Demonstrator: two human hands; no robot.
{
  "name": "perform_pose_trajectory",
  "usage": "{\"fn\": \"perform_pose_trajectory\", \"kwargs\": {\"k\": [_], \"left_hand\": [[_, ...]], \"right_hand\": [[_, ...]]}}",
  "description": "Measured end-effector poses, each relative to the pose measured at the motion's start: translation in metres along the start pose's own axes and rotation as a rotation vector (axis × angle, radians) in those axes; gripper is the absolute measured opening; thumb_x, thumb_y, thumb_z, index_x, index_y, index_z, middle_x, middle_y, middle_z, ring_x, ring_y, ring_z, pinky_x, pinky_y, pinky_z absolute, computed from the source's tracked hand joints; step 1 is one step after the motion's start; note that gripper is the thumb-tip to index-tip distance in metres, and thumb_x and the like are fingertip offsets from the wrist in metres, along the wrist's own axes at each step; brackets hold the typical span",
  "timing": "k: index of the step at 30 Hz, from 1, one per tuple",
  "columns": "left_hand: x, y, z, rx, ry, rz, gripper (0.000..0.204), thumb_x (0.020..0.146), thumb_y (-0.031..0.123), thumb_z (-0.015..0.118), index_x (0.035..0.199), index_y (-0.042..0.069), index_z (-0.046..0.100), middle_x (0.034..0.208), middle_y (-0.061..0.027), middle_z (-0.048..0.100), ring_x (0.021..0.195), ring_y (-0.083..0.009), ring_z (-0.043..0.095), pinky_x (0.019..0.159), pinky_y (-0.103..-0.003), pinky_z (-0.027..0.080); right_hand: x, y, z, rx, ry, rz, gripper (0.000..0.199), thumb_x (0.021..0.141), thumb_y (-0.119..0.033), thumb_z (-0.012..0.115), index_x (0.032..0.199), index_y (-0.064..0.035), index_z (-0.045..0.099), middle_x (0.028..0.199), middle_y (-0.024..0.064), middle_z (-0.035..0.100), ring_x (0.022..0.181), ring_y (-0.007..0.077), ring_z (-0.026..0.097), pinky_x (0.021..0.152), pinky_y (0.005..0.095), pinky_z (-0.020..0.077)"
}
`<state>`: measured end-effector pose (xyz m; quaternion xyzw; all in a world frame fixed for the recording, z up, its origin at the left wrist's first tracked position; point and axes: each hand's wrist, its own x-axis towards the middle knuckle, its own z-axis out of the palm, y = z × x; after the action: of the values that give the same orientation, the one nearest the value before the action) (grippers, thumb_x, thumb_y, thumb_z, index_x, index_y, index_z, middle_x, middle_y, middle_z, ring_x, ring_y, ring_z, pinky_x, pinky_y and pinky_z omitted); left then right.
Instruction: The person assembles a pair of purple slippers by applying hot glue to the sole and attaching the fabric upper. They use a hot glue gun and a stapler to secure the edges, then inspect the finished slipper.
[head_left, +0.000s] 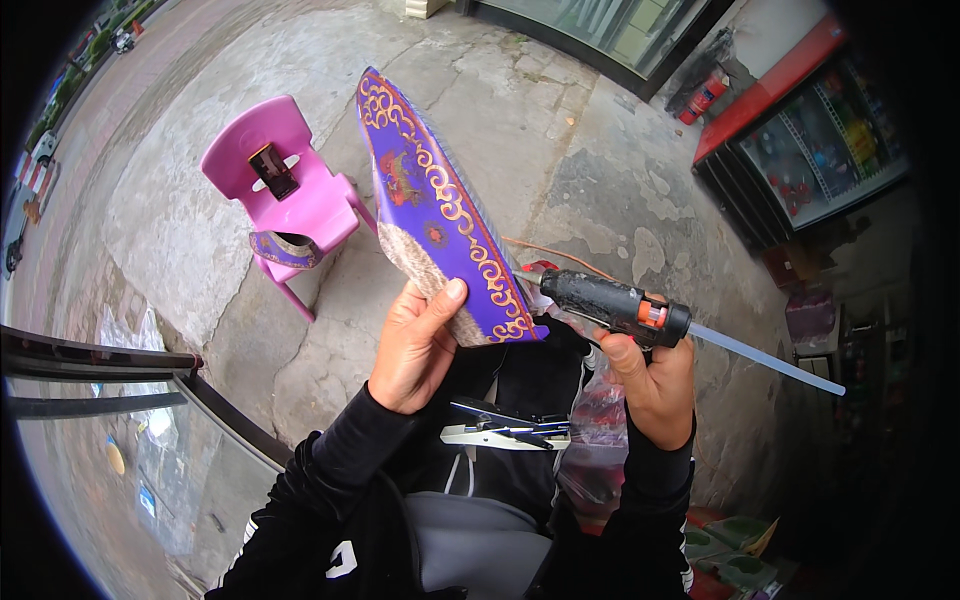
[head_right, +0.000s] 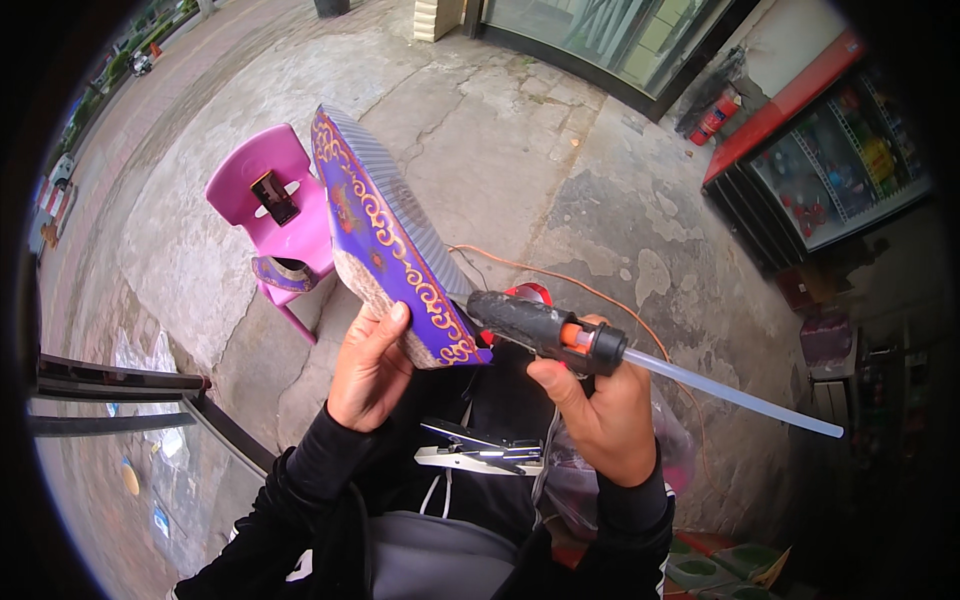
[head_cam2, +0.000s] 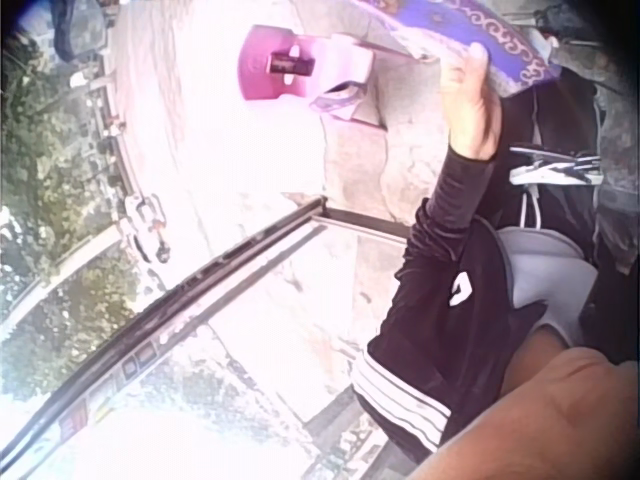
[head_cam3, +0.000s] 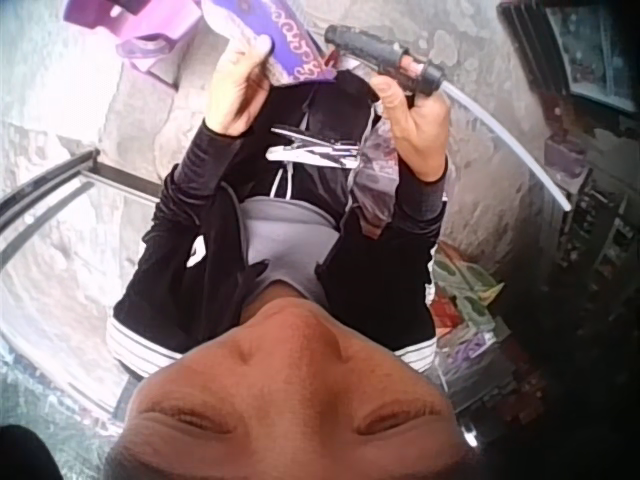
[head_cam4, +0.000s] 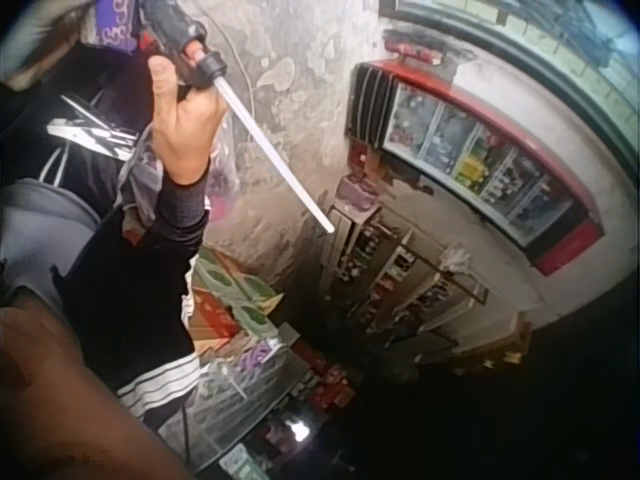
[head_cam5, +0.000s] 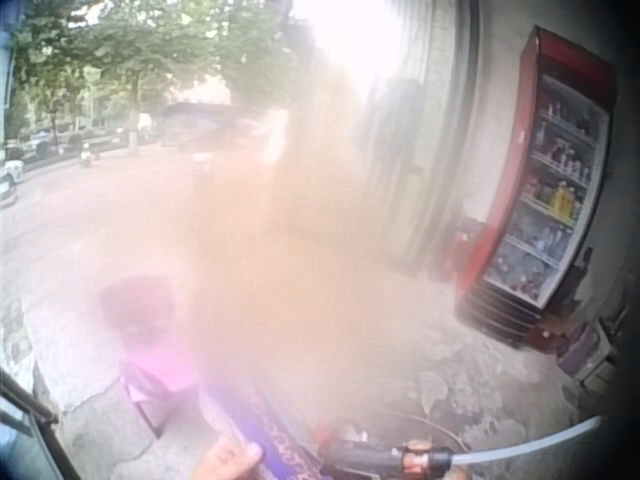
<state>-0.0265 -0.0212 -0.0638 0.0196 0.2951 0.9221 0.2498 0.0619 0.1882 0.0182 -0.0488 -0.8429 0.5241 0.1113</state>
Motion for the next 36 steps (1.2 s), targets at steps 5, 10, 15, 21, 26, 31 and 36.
{"fn": "perform_pose_trajectory", "kwargs": {"k": [5,10,15,21,26,31,36], "left_hand": [[0.001,-0.002,-0.004,0.021,0.028,0.013,0.037,0.101,0.018,0.061,0.135,0.005,0.051,0.127,-0.0078,0.065,0.115,-0.0182,0.064,0.104,-0.037,0.050],[0.000,-0.003,-0.007,0.014,0.029,0.004,0.038,0.102,0.018,0.061,0.136,0.005,0.051,0.129,-0.0074,0.065,0.116,-0.0181,0.063,0.105,-0.038,0.049],[-0.001,-0.003,-0.007,0.011,0.015,0.008,0.038,0.102,0.017,0.061,0.136,0.005,0.051,0.129,-0.0075,0.065,0.117,-0.0180,0.063,0.105,-0.038,0.049],[-0.001,-0.004,-0.007,0.003,0.031,0.021,0.038,0.102,0.018,0.061,0.136,0.005,0.051,0.127,-0.0080,0.065,0.115,-0.0184,0.064,0.103,-0.038,0.051],[0.001,-0.003,-0.010,-0.030,-0.005,0.020,0.037,0.102,0.019,0.060,0.135,0.005,0.049,0.125,-0.0080,0.065,0.114,-0.0207,0.065,0.102,-0.041,0.052],[0.001,0.000,-0.014,-0.070,-0.062,0.027,0.035,0.103,0.020,0.058,0.134,0.005,0.049,0.123,-0.0084,0.065,0.113,-0.0215,0.065,0.101,-0.042,0.053],[0.002,0.000,-0.019,-0.111,-0.111,0.002,0.037,0.104,0.021,0.056,0.136,0.006,0.047,0.125,-0.0083,0.065,0.113,-0.0218,0.065,0.100,-0.044,0.054]], "right_hand": [[0.000,0.000,-0.001,-0.029,-0.006,0.031,0.033,0.091,-0.026,0.077,0.101,0.0032,0.064,0.086,0.0080,0.060,0.073,0.0193,0.057,0.067,0.0314,0.0454],[-0.001,0.000,-0.001,-0.034,-0.012,0.039,0.034,0.091,-0.027,0.077,0.101,0.0030,0.064,0.083,0.0079,0.059,0.072,0.0192,0.056,0.067,0.0315,0.0454],[-0.002,0.000,0.000,-0.019,-0.009,0.042,0.034,0.091,-0.027,0.077,0.101,0.0027,0.064,0.081,0.0072,0.059,0.070,0.0189,0.055,0.066,0.0314,0.0453],[-0.002,0.001,-0.001,-0.020,-0.021,0.042,0.034,0.092,-0.029,0.076,0.101,0.0025,0.064,0.079,0.0065,0.058,0.069,0.0186,0.054,0.065,0.0313,0.0446],[-0.003,0.001,-0.004,-0.011,-0.053,0.084,0.034,0.092,-0.029,0.075,0.102,0.0021,0.065,0.078,0.0065,0.058,0.069,0.0187,0.054,0.065,0.0315,0.0440],[-0.005,-0.001,-0.005,0.039,-0.083,0.087,0.033,0.093,-0.029,0.074,0.104,0.0020,0.067,0.081,0.0072,0.060,0.070,0.0194,0.055,0.066,0.0317,0.0446],[-0.006,-0.002,-0.005,0.052,-0.105,0.045,0.034,0.093,-0.029,0.074,0.106,0.0021,0.067,0.084,0.0088,0.063,0.072,0.0209,0.059,0.067,0.0319,0.0462]]}}
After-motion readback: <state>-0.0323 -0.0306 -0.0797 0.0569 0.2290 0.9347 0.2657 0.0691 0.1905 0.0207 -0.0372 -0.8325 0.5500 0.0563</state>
